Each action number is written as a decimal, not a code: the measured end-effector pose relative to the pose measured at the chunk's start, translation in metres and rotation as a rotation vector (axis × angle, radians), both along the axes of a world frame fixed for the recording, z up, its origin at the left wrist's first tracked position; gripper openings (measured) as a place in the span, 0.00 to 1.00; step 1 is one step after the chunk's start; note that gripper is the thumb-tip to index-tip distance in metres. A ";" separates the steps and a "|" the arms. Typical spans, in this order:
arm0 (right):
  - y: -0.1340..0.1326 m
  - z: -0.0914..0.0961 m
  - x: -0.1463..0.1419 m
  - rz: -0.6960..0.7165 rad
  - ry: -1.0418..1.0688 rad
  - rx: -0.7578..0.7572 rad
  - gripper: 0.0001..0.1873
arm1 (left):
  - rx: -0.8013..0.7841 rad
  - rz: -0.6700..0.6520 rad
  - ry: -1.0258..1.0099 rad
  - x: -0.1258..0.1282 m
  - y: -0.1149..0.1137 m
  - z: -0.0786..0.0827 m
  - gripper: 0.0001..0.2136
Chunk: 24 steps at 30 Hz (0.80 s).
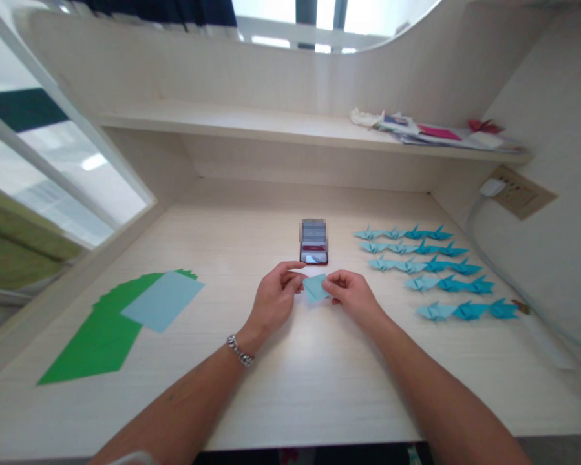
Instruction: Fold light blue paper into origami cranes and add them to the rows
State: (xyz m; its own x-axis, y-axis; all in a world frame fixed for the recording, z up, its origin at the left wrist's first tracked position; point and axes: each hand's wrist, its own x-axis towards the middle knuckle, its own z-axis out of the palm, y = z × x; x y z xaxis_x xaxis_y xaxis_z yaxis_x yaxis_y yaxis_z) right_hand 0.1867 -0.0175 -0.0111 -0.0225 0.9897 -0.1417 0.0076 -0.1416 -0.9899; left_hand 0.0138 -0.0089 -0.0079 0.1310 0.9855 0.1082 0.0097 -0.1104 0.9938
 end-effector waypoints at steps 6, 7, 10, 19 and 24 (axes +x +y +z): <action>0.001 -0.002 0.002 -0.075 -0.075 0.133 0.15 | -0.038 0.064 -0.083 -0.002 0.004 0.002 0.16; 0.001 -0.002 0.003 -0.085 -0.079 0.148 0.15 | -0.047 0.044 -0.072 -0.001 0.003 0.003 0.15; 0.000 -0.001 0.003 -0.084 -0.083 0.165 0.15 | -0.067 -0.042 -0.001 0.000 0.000 0.005 0.14; -0.003 -0.001 -0.002 -0.020 0.013 0.123 0.15 | -0.167 -0.059 -0.009 0.002 -0.003 0.006 0.15; -0.005 0.000 -0.002 -0.005 0.018 0.165 0.11 | -0.245 -0.040 -0.081 0.003 -0.003 0.007 0.17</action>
